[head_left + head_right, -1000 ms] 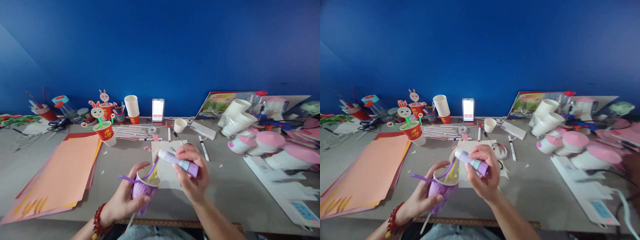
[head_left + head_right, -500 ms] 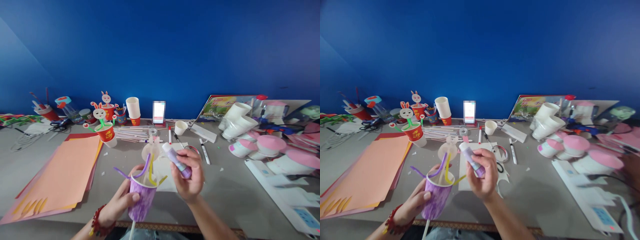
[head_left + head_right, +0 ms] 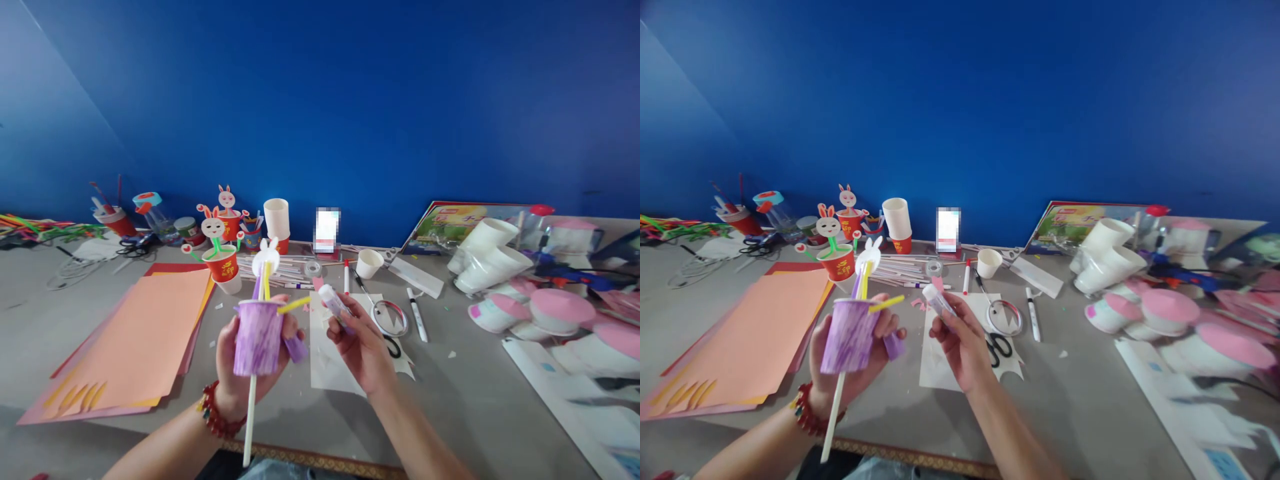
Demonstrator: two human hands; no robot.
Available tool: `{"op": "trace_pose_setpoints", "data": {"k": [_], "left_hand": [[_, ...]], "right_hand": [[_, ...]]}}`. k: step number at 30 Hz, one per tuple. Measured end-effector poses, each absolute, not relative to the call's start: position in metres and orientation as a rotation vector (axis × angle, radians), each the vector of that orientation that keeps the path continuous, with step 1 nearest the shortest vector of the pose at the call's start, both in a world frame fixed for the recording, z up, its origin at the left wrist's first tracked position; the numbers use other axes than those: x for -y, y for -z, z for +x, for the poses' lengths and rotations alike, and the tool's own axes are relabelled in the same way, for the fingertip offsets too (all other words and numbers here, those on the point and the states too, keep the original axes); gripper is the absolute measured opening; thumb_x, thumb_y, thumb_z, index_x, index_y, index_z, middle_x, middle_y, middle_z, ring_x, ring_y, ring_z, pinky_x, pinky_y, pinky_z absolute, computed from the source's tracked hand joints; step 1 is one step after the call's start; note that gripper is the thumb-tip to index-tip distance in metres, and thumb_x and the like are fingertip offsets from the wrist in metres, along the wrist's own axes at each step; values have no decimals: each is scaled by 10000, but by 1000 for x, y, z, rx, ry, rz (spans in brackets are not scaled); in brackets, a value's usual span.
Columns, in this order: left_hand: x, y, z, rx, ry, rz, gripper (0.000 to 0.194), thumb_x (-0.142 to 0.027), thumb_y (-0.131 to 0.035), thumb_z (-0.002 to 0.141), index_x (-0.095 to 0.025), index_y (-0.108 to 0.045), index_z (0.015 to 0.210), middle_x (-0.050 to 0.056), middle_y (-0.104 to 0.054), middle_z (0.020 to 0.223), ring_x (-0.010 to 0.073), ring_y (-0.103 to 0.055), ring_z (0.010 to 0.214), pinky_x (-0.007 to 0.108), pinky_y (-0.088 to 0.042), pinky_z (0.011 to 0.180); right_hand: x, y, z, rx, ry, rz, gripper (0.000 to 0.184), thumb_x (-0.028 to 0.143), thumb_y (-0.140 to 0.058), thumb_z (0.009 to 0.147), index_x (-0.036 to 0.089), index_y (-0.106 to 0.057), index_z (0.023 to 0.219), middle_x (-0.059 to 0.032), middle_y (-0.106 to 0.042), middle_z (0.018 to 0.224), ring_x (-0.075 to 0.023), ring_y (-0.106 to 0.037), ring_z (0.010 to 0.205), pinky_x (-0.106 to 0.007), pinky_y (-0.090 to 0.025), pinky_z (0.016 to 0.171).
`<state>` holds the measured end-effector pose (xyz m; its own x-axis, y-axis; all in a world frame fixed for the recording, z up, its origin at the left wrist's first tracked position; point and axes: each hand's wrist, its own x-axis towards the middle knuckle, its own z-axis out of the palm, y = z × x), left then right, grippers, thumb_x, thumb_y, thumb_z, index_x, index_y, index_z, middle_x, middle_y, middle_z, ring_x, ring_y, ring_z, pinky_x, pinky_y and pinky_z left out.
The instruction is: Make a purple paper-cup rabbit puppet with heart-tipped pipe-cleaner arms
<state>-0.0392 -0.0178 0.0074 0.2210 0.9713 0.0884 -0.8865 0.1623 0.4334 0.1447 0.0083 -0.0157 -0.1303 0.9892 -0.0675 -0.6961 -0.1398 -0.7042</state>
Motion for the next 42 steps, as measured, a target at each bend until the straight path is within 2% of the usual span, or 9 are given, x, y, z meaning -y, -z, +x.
{"op": "trace_pose_setpoints", "data": {"k": [3, 10, 13, 17, 22, 30, 35, 38, 42], "left_hand": [[3, -18, -40, -269, -1451, 312, 414, -509, -505, 865, -127, -651, 928, 79, -569, 799, 203, -549, 777, 412, -516, 841], [-10, -28, -34, -242, -1468, 174, 416, -497, -485, 877, -109, -631, 923, 52, -522, 783, 180, -541, 744, 388, -527, 821], [-8, -28, -29, -235, -1526, 226, 419, -515, -487, 868, -120, -625, 887, 48, -515, 776, 174, -524, 733, 390, -523, 812], [-4, -29, -25, -290, -1620, 374, 420, -540, -485, 859, -145, -626, 836, 53, -526, 765, 178, -511, 741, 373, -515, 809], [2, -31, -22, -302, -1686, 569, 481, -589, -540, 785, -146, -660, 929, 57, -549, 752, 186, -513, 735, 358, -512, 807], [10, -16, -13, -365, -1755, 565, 533, -534, -613, 760, -159, -665, 1135, 73, -649, 866, 209, -607, 786, 319, -533, 729], [5, -6, -4, -365, -1744, 504, 463, -509, -645, 753, -172, -682, 1067, 55, -686, 892, 213, -658, 811, 320, -550, 773], [-8, 4, -11, -402, -1645, 420, 392, -490, -628, 783, -143, -687, 955, 60, -698, 838, 210, -676, 773, 338, -557, 800], [-26, 22, -31, -532, -1495, 261, 350, -424, -651, 801, -126, -669, 983, 81, -727, 892, 204, -694, 806, 339, -562, 816]], "right_hand": [[-4, 20, 147, 856, -1547, -689, 186, 279, -782, 779, 198, -694, 921, 40, -625, 647, -68, -544, 470, -183, -448, 451], [5, 28, 139, 1209, -1401, -829, 203, 325, -725, 837, 192, -646, 970, 37, -621, 616, -108, -604, 494, -221, -490, 511], [8, 26, 134, 1296, -1270, -910, 198, 327, -703, 850, 197, -639, 985, 18, -643, 677, -122, -639, 547, -220, -508, 531], [13, 24, 131, 1379, -1160, -937, 242, 356, -664, 873, 210, -623, 1062, -3, -653, 753, -121, -626, 522, -221, -520, 487], [17, 28, 129, 1439, -1150, -956, 240, 361, -645, 898, 220, -615, 1090, 12, -622, 677, -118, -586, 485, -209, -478, 445], [21, 34, 121, 1441, -1091, -982, 262, 387, -608, 918, 213, -599, 1114, 38, -569, 615, -113, -522, 473, -222, -415, 464], [18, 40, 116, 1415, -1075, -1070, 279, 408, -562, 949, 208, -577, 1143, 45, -565, 612, -116, -505, 469, -228, -404, 481], [6, 40, 126, 1568, -1105, -1121, 289, 406, -529, 964, 203, -596, 1159, 1, -659, 725, -133, -559, 537, -239, -432, 538], [-26, 34, 162, 1845, -1038, -1194, 209, 386, -547, 945, 217, -668, 971, -19, -727, 796, -182, -629, 690, -259, -445, 639]]}}
